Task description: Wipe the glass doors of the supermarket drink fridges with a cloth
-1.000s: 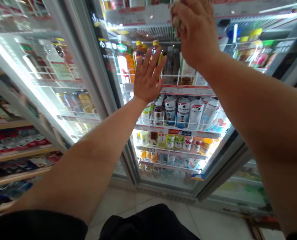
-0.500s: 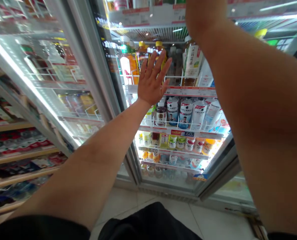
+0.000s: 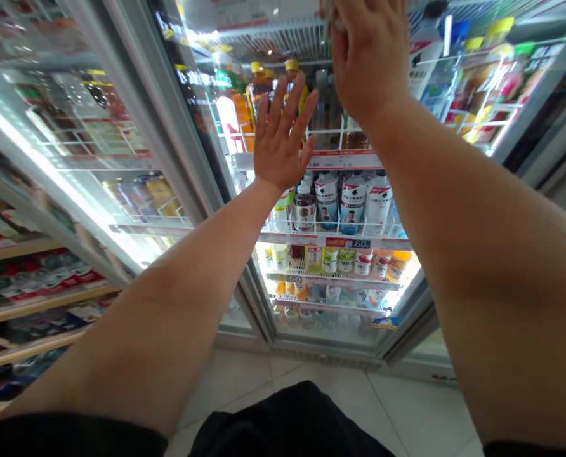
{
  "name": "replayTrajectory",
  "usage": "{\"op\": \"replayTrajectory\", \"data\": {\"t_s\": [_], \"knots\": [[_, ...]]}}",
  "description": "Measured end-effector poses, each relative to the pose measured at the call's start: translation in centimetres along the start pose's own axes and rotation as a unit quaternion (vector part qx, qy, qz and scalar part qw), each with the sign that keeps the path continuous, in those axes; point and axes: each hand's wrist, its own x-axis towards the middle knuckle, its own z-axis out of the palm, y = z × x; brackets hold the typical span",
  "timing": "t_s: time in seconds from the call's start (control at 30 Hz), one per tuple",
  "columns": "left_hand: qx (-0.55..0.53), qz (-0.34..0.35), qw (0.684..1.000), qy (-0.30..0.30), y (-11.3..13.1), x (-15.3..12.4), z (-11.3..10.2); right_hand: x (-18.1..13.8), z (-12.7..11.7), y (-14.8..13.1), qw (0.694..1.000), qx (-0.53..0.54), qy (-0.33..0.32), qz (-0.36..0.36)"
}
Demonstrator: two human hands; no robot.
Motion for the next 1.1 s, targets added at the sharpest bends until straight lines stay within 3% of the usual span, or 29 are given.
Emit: {"op": "replayTrajectory", "data": {"t_s": [0.17,0.47,0.6,0.77,0.87,0.97,1.1], "knots": [[-0.014,-0.004,1.000,-0.002,0.1,0.1,-0.1,-2.5,1.0,0.6,1.000,-0.003,0.020,-0.021],[0.034,0.014,0.999,0.001,0.3,0.0,-0.2,-8.5,2.0,-1.0,0.999,-0.004,0.047,0.008],[-0.024,-0.002,1.000,-0.008,0.1,0.1,-0.2,-12.0,2.2,-2.6,0.999,0.030,-0.009,0.042],[-0.062,0.016,0.998,0.007,-0.3,-0.1,0.0,-17.5,2.0,-4.9,0.995,0.061,-0.068,0.034],[-0.073,0.024,0.997,0.008,-0.4,-0.3,0.1,-21.7,2.0,-5.8,0.992,0.060,-0.109,-0.007],[-0.062,0.020,0.998,-0.001,-0.4,-0.3,0.1,-24.5,1.6,-5.6,0.980,0.063,-0.162,-0.099],[-0.046,0.030,0.998,0.017,-0.4,-0.3,0.3,-22.4,0.6,-3.8,0.959,0.066,-0.198,-0.190]]}}
